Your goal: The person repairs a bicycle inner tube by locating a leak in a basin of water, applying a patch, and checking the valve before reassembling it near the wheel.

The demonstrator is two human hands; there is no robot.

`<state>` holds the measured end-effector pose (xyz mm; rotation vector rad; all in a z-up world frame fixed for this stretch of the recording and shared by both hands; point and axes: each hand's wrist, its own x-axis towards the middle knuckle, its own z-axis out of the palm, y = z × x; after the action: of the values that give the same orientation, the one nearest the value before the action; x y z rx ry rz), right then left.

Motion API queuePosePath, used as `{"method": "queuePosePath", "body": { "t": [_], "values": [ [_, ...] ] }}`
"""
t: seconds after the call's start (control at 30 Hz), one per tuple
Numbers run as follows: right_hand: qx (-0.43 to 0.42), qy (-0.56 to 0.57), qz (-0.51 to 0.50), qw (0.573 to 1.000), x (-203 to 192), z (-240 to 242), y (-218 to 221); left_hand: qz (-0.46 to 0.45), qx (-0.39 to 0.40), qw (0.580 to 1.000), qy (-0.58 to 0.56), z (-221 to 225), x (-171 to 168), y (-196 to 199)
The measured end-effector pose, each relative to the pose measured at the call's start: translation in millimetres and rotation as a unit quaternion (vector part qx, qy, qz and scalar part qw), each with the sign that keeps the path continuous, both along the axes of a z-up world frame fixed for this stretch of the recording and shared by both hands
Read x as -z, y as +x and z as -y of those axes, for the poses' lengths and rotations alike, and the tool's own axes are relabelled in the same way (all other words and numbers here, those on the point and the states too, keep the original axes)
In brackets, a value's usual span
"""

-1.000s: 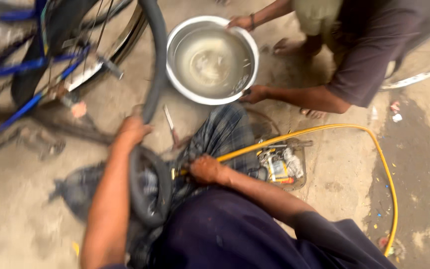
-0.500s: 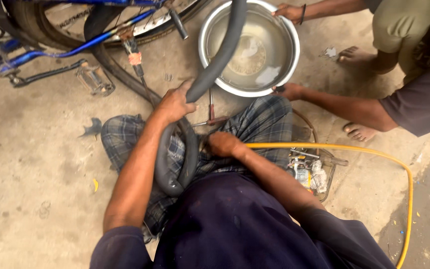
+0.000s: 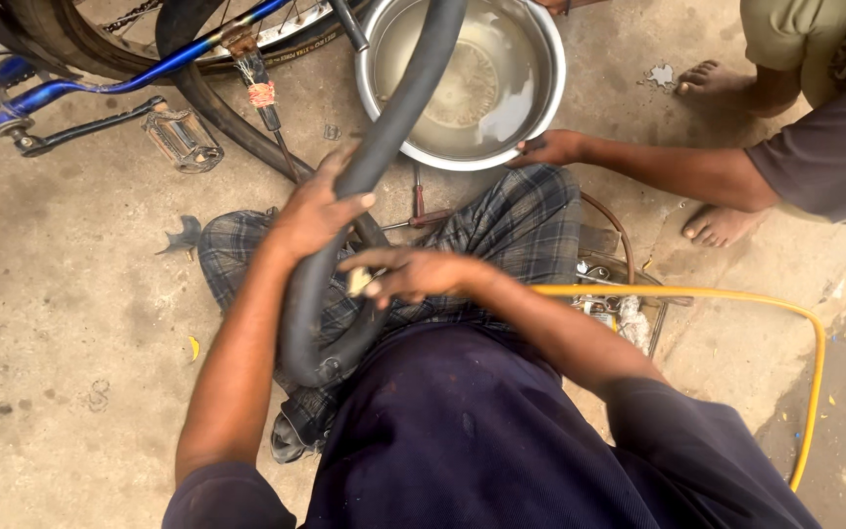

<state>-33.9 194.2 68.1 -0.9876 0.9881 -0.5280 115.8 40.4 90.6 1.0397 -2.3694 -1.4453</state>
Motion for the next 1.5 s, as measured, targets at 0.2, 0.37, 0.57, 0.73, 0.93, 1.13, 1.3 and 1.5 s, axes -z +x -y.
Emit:
{"method": "queuePosePath", "body": {
  "t": [0.2, 0.37, 0.57, 0.73, 0.93, 1.13, 1.3, 1.5],
  "values": [
    [-0.047, -0.141, -0.071, 0.986, 71.6, 1.0, 80.1, 0.113, 0.098, 0.936, -0.319, -9.8, -12.9, -51.6],
    [-0.104, -0.265, -0.189, 0.940, 113.3, 29.7, 120.3, 0.178, 0.089, 0.924, -0.326, -7.9, -3.6, -147.7],
    [-0.044, -0.192, -0.132, 0.972, 106.3, 42.9, 108.9, 0.140, -0.071, 0.923, -0.353, 36.7, 68.4, -210.8],
    [0.049, -0.110, -0.134, 0.984, 114.4, 46.3, 50.8, 0.173, -0.048, 0.932, -0.315, 73.8, 72.2, -149.4],
    [0.193, -0.063, -0.372, 0.906, 135.8, 82.6, -70.8, -0.129, 0.001, 0.980, 0.150, 100.0, 18.2, -73.4],
    [0.413, -0.208, -0.142, 0.876, 46.0, 113.5, -111.9, -0.270, 0.004, 0.913, 0.305, 67.2, 2.9, -79.2],
    [0.439, -0.143, -0.017, 0.887, -2.5, 99.7, -98.4, -0.296, -0.006, 0.897, 0.327, 59.5, 3.4, -84.1],
    [0.421, -0.137, -0.011, 0.897, -0.7, 94.7, -89.6, -0.290, 0.000, 0.910, 0.297, 62.4, -5.4, -78.2]
  ]
}}
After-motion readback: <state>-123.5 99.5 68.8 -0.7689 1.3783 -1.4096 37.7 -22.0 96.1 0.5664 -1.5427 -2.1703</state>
